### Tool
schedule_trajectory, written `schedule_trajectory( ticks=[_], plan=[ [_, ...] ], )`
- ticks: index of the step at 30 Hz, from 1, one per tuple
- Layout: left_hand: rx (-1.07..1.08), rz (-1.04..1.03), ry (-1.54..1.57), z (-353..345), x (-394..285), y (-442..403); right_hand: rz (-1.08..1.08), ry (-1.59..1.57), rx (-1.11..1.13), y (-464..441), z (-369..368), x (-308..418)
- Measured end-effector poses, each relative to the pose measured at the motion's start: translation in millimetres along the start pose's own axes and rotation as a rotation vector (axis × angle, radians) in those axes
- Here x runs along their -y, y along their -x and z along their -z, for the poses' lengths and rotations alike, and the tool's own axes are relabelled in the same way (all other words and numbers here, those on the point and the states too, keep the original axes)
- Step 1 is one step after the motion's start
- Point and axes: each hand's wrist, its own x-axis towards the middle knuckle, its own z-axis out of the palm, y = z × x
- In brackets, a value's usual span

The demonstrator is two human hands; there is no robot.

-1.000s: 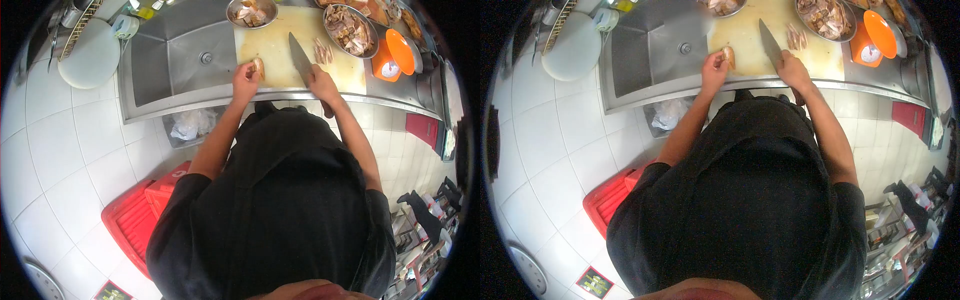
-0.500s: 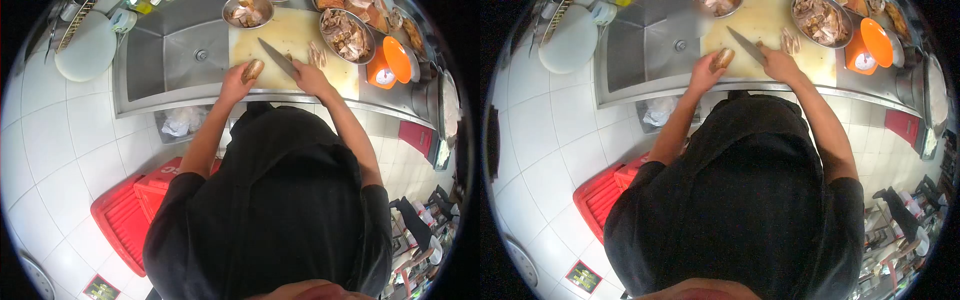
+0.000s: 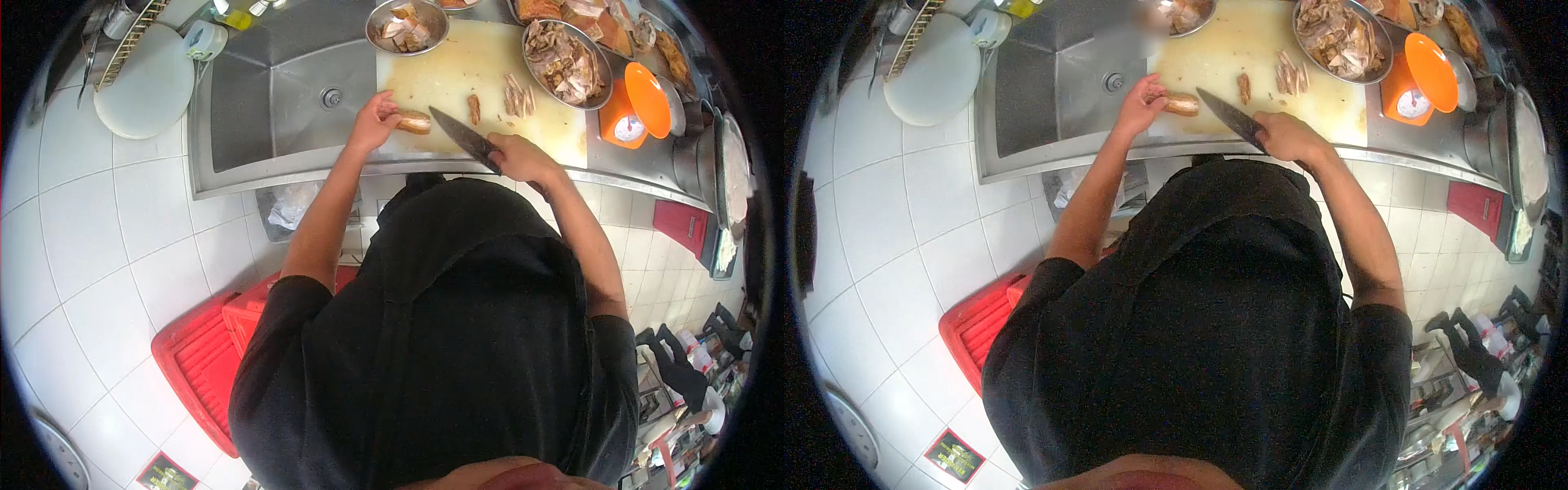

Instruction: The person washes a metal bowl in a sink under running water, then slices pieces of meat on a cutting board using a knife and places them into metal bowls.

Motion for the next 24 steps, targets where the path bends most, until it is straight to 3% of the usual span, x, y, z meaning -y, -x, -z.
schedule_trajectory(
  ticks=[4, 10, 13, 19, 24],
  plan=[
    [0.035, 0.008, -0.061, -2.7, -16.7, -21.1, -0.175, 0.055, -0.158, 3.8, 6.1, 9.0],
    [0.075, -0.048, -0.131, -13.4, -30.1, -70.0, -0.114, -0.04, -0.28, -1.5, -9.2, -2.0],
    [0.034, -0.046, -0.191, -25.0, -37.8, -83.2, -0.139, -0.087, -0.257, -11.3, -15.4, 9.6],
    [-0.206, -0.04, -0.022, -46.2, -18.3, -74.1, -0.153, -0.085, -0.204, -22.3, -29.0, 18.8],
    [-0.216, 0.006, 0.116, -49.9, -8.6, -54.3, -0.151, -0.029, -0.161, -12.4, -25.8, 31.0]
  ],
)
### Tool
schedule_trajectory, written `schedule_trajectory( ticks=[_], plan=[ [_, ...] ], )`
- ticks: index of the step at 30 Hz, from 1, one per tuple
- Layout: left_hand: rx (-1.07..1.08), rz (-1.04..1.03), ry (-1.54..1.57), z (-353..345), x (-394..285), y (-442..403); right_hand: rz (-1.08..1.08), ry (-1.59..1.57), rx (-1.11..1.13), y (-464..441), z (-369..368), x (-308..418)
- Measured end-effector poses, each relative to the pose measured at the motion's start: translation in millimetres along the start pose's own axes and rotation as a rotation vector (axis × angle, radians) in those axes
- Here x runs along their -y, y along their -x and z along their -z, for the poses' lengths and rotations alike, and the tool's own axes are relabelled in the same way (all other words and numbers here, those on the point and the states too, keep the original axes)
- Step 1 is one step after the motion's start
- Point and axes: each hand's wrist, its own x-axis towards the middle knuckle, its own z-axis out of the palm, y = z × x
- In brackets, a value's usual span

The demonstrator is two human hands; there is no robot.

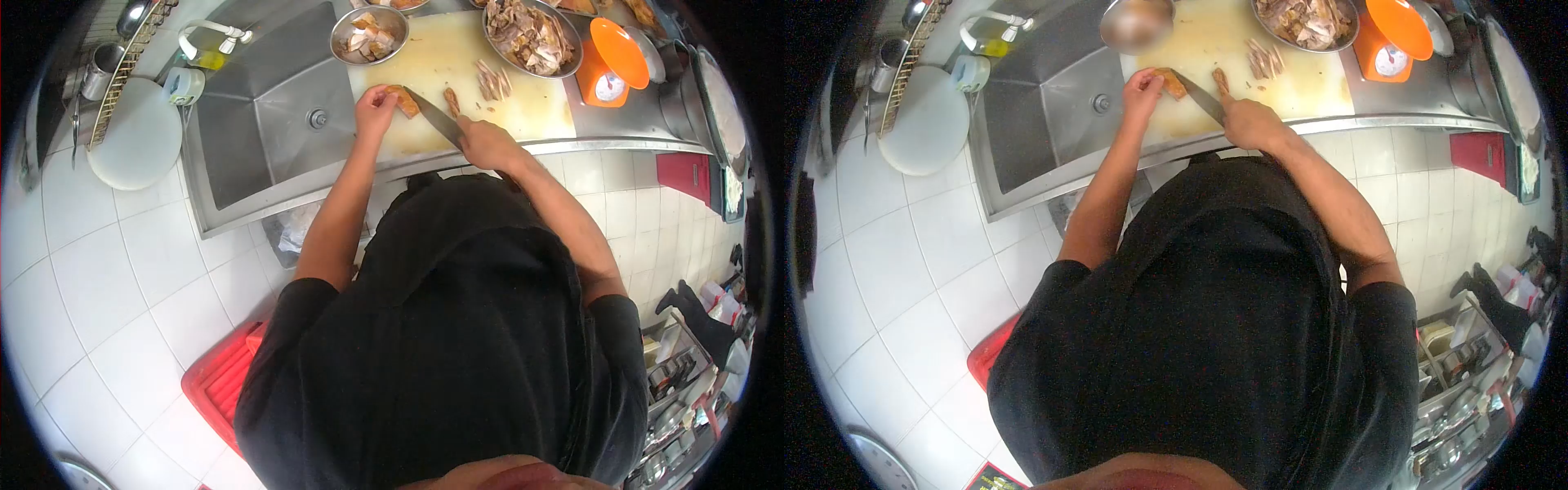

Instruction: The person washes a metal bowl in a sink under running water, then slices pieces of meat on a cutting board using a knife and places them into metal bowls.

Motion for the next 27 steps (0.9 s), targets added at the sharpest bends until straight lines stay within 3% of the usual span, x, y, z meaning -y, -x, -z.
schedule_trajectory(
  ticks=[7, 11, 14, 23, 27],
  plan=[
    [-0.012, 0.115, 0.25, -4.5, -15.1, 9.7, -0.01, -0.035, -0.063, -7.3, 10.6, 8.7],
    [-0.002, 0.084, 0.186, -5.3, -14.1, 11.6, 0.018, -0.051, -0.13, -31.1, 11.3, 9.4],
    [0.01, 0.098, 0.159, -6.0, -13.7, 13.7, -0.003, -0.039, -0.016, -33.9, 21.9, 22.7],
    [-0.001, 0.128, 0.179, -13.1, -28.7, 26.3, 0.035, 0.021, -0.05, -41.0, 12.9, 27.7],
    [-0.012, 0.14, 0.196, -15.4, -26.5, 26.8, 0.055, 0.063, 0.068, -51.8, 26.8, 31.6]
  ],
)
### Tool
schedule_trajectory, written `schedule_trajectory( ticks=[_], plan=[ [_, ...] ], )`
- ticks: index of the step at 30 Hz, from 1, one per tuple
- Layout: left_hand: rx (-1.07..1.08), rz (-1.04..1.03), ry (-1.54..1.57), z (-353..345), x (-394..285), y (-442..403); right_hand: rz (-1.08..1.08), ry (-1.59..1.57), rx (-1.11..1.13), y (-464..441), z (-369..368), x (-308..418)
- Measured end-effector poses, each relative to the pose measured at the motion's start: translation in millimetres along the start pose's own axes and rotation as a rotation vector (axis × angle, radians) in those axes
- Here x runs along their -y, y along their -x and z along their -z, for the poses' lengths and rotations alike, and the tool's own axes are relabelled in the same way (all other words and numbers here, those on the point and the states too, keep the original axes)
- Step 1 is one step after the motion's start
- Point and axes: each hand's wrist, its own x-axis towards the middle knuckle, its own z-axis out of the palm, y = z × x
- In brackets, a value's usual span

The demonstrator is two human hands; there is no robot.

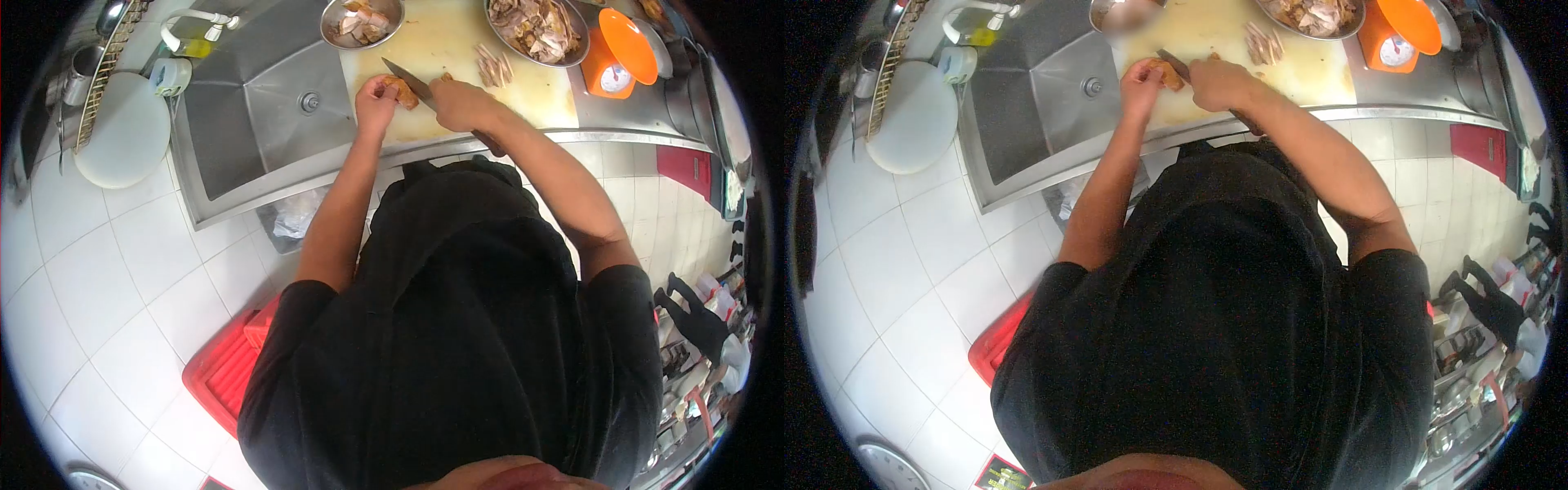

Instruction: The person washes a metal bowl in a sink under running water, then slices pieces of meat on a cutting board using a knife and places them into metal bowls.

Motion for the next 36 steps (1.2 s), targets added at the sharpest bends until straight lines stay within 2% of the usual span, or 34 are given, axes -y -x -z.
schedule_trajectory(
  ticks=[11, 14, 16, 20, 22, 25, 27, 33, 36],
  plan=[
    [-0.038, -0.013, -0.005, -3.8, 17.1, -1.6, 0.034, 0.092, 0.081, -13.0, 15.2, 12.3],
    [-0.064, 0.005, 0.042, -6.6, 11.9, 2.0, -0.016, 0.076, 0.12, -22.4, 10.5, 12.0],
    [-0.076, 0.017, 0.059, -8.0, 12.7, 0.3, 0.001, 0.074, 0.077, -22.0, 6.5, 5.0],
    [-0.076, -0.104, -0.028, -3.3, 33.5, -5.2, -0.01, 0.092, 0.178, -27.8, 13.3, 7.1],
    [-0.084, -0.091, 0.05, -5.7, 36.9, -6.6, -0.036, 0.023, 0.102, -24.6, 3.4, 9.9],
    [-0.103, -0.168, -0.156, -1.7, 25.9, -6.4, -0.125, -0.016, 0.014, -21.0, -23.8, 17.5],
    [-0.084, -0.114, -0.048, -1.6, 29.0, -11.8, -0.117, -0.04, -0.056, -19.3, -31.8, 14.4],
    [-0.004, -0.067, 0.013, -3.2, 18.9, 0.1, -0.088, 0.033, 0.098, -13.1, -1.1, 25.5],
    [0.021, -0.064, 0.05, -7.9, 20.8, 5.7, -0.1, -0.006, 0.104, -5.2, 8.3, 29.9]
  ],
)
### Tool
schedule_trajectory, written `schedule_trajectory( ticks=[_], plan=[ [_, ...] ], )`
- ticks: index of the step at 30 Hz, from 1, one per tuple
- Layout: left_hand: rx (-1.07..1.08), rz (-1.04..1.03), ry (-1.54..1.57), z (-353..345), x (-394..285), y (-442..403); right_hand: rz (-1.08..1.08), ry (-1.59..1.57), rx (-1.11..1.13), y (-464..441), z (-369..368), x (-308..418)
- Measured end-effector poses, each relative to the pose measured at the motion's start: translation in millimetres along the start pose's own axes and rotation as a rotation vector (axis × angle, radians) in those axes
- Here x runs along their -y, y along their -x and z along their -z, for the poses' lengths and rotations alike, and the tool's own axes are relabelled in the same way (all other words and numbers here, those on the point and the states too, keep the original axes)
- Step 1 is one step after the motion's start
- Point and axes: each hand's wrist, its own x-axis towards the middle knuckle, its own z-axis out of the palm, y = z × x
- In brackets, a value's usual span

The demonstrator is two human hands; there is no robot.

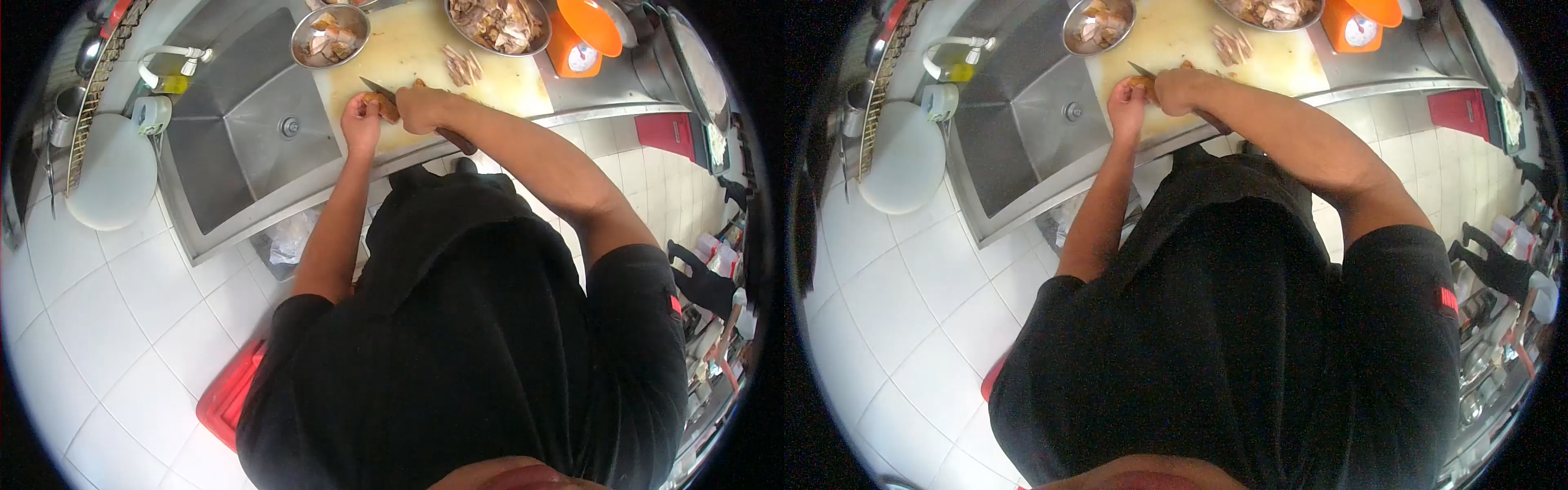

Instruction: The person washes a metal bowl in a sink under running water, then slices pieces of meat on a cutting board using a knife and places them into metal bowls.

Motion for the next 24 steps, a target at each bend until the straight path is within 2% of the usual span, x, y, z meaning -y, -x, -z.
schedule_trajectory(
  ticks=[3, 6, 7, 10, 13, 16, 17, 20, 22, 24],
  plan=[
    [-0.06, -0.005, -0.041, -2.2, -1.3, 3.7, 0.009, 0.052, 0.033, -10.4, -4.5, -2.6],
    [-0.101, -0.023, -0.072, -3.2, 5.5, 5.5, -0.045, 0.008, -0.203, -16.1, -47.7, -5.0],
    [-0.103, -0.044, -0.078, -2.4, 10.1, 4.4, -0.034, 0.015, -0.206, -17.0, -53.7, -5.5],
    [-0.082, -0.003, -0.042, -1.3, 10.6, 1.0, -0.045, -0.04, -0.279, -21.6, -55.2, -16.7],
    [-0.074, -0.023, -0.023, 1.6, 11.4, 4.8, -0.004, -0.065, -0.25, -20.2, -51.0, -41.3],
    [-0.058, 0.042, 0.074, 11.5, 1.1, 14.3, -0.096, -0.132, -0.283, 1.4, -39.9, -54.9],
    [-0.043, 0.044, 0.031, 14.0, -2.5, 14.3, -0.105, -0.147, -0.299, 5.3, -37.2, -61.0],
    [-0.046, 0.063, -0.034, 32.4, -2.8, 23.7, 0.056, -0.208, -0.477, 9.1, -43.1, -87.5],
    [-0.08, 0.069, 0.017, 39.3, -2.0, 33.8, -0.011, -0.292, -0.479, 24.3, -35.3, -89.1],
    [-0.14, 0.017, -0.08, 47.3, 5.6, 38.9, -0.054, -0.312, -0.491, 29.0, -34.5, -98.5]
  ],
)
